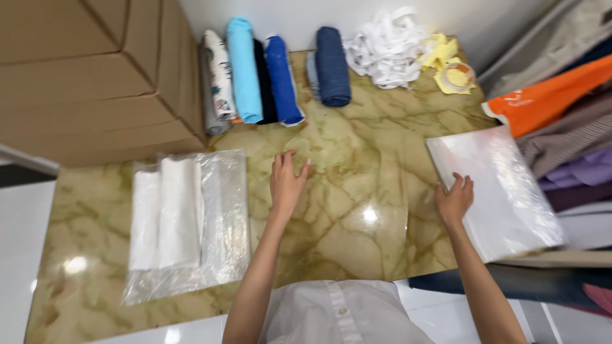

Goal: The person packs rolled-up clothing items into individual plastic zipper bags by hand on a table.

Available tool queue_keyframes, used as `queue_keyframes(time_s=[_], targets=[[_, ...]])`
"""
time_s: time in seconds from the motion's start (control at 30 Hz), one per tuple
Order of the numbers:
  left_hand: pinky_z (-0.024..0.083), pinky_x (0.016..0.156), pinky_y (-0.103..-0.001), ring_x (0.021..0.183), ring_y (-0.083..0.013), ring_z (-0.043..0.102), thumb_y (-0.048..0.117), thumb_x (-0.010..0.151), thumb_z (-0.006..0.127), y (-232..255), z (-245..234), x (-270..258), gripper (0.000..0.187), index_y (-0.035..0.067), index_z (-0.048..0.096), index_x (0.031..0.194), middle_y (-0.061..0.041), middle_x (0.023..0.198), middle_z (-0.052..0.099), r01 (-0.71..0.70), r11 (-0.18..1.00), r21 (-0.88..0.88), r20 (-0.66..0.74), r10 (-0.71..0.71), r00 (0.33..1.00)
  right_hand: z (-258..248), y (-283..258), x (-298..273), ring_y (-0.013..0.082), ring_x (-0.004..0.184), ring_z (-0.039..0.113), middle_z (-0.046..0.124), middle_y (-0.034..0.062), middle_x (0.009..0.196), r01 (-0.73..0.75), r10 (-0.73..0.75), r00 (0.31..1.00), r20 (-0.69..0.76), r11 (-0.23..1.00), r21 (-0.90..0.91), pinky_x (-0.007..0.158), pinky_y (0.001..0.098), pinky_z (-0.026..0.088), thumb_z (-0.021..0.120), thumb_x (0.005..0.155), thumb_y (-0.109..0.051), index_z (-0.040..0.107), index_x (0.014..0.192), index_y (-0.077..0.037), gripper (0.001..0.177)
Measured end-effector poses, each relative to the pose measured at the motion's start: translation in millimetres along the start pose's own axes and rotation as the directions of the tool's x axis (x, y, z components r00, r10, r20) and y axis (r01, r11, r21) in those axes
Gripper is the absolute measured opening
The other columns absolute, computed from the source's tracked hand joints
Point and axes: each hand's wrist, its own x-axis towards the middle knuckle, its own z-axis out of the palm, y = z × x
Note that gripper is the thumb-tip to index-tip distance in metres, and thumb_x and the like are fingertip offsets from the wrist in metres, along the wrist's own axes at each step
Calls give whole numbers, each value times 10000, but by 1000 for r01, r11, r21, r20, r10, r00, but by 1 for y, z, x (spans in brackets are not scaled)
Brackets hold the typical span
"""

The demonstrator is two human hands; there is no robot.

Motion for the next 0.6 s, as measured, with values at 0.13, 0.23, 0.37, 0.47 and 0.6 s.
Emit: queue_keyframes(time_s=[0.13,0.23,0.37,0.47,0.6], targets=[[537,954,-515,1217,-373,602,375,965,667,38,3,2,441,94,584,1294,-107,1244,552,9,996,-90,68,-3,998,-25,50,-11,482,1417,412,466,321,1518,-135,146,976,163,988,-72,1163,601,274,586,1010,-455,420,1553,-56,694],[547,957,-502,1212,-342,624,364,979,645,44,8,-3,399,99,600,1274,-102,1239,585,59,986,-158,112,-41,993,-34,53,-25,415,1433,420,461,196,1577,-113,124,966,229,992,-61,1133,605,361,463,1099,-407,500,1524,-78,538],[551,936,-490,1148,-330,667,376,981,640,39,8,-12,353,112,634,1216,-105,1173,639,86,974,-212,155,-53,987,-40,47,-28,358,1457,385,433,103,1594,-194,189,951,243,981,-1,1152,581,358,321,1132,-449,508,1522,-127,539],[550,926,-479,1112,-328,685,368,986,633,37,3,-13,327,110,651,1186,-119,1140,665,92,967,-237,177,-51,983,-37,55,-22,313,1441,412,456,31,1573,-223,222,942,250,975,-26,1150,548,377,336,1120,-505,527,1512,-174,547],[566,882,-444,1059,-288,712,387,996,624,33,10,-13,308,129,661,1161,-90,1097,689,83,962,-261,178,-36,983,-19,83,-11,265,1368,516,544,-22,1493,-181,209,957,200,972,-148,1077,516,463,440,1101,-515,614,1447,-241,475]])
